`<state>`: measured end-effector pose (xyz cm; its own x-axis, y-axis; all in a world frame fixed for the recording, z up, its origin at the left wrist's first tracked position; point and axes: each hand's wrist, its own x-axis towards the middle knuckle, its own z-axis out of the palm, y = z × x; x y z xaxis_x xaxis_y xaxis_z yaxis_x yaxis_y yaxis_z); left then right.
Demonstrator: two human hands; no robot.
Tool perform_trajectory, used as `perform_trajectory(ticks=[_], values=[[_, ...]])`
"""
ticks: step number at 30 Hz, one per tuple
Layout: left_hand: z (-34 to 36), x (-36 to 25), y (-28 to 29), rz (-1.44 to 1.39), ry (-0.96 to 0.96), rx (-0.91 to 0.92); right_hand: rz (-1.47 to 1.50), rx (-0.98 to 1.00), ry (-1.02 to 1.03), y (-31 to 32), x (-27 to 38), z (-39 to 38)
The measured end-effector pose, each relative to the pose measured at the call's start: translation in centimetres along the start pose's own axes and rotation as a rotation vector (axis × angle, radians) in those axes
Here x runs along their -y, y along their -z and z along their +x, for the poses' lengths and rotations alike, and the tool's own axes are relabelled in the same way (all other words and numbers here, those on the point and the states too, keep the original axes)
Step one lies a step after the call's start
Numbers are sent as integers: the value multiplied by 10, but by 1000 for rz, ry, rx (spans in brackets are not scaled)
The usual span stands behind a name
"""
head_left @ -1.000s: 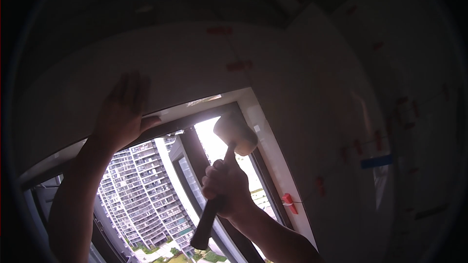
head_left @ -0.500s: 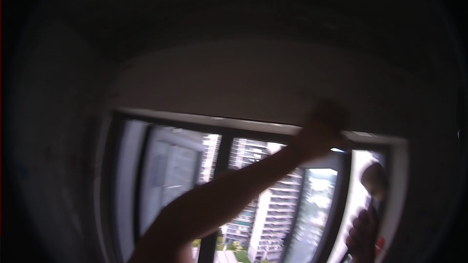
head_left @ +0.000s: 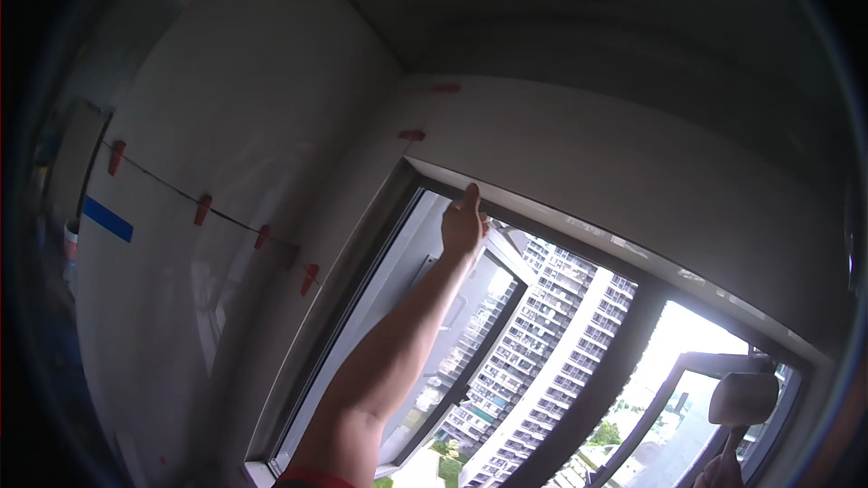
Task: The person fits a piece of tile trim to the top of a window frame, tapping it with a rubber mallet. They then move to the floor to cut the trim using a circular saw and refine the edges with an angle grinder before returning to the window to fit the piece.
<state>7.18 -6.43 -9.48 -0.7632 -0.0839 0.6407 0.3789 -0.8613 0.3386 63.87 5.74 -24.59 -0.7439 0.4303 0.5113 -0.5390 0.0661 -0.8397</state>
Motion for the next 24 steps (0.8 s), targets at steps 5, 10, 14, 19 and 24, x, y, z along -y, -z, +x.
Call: perform_trajectory(ticks=[5, 10, 14, 19, 24], values=[[86, -3, 53, 53, 95, 7, -1120, -367, 231, -59, -22, 56], [106, -13, 48, 43, 91, 199, -2017, 83, 754, -100, -38, 150], [107, -13, 23, -155, 49, 225, -2307, 289, 979, -131, -41, 216], [116, -14, 28, -224, -28, 148, -2484, 388, 1049, -179, -28, 288], [125, -11, 35, -180, 34, 182, -2507, 376, 1400, -189, -16, 305]])
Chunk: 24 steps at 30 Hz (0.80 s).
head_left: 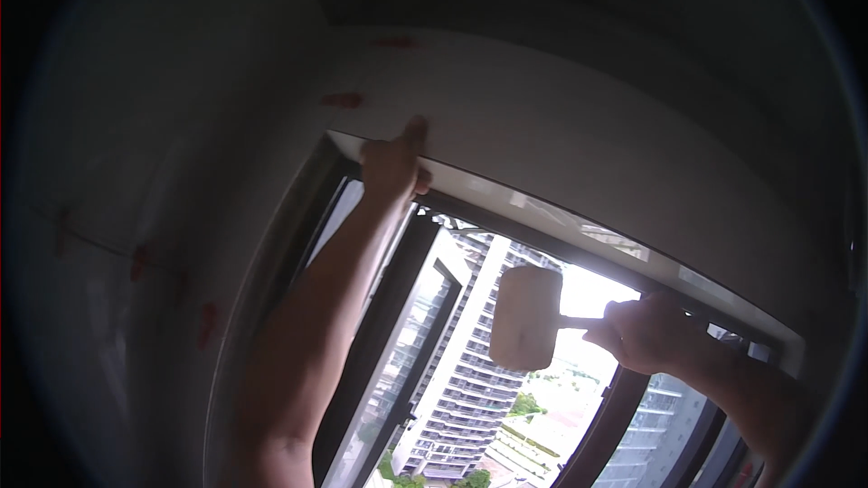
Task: The person fits a piece of tile trim to the top of a window frame, tapping it with a rubber mallet. They then move to the floor to cut the trim using a circular saw and refine the edges with an angle grinder before returning to the window to fit the piece.
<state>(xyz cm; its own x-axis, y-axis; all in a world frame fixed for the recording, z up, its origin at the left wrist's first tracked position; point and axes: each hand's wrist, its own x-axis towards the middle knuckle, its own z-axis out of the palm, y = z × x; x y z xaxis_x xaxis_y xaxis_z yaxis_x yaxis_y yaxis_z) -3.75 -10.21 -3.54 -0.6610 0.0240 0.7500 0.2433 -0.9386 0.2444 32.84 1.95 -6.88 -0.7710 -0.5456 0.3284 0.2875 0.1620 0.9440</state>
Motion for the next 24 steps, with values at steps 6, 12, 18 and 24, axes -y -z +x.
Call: perform_trajectory(ticks=[6, 12, 18, 24], values=[[-7, -3, -6, -19, 32, -38, 44, 325, -226, -13, -9, -9], [-12, -8, -12, 170, 16, -77, 83, 483, -287, -8, -19, 2], [-7, 1, 9, 182, -6, -93, 164, 657, -431, -11, -10, 25], [-10, -4, -5, 210, 34, -45, 54, 611, -355, 9, -15, 10]])
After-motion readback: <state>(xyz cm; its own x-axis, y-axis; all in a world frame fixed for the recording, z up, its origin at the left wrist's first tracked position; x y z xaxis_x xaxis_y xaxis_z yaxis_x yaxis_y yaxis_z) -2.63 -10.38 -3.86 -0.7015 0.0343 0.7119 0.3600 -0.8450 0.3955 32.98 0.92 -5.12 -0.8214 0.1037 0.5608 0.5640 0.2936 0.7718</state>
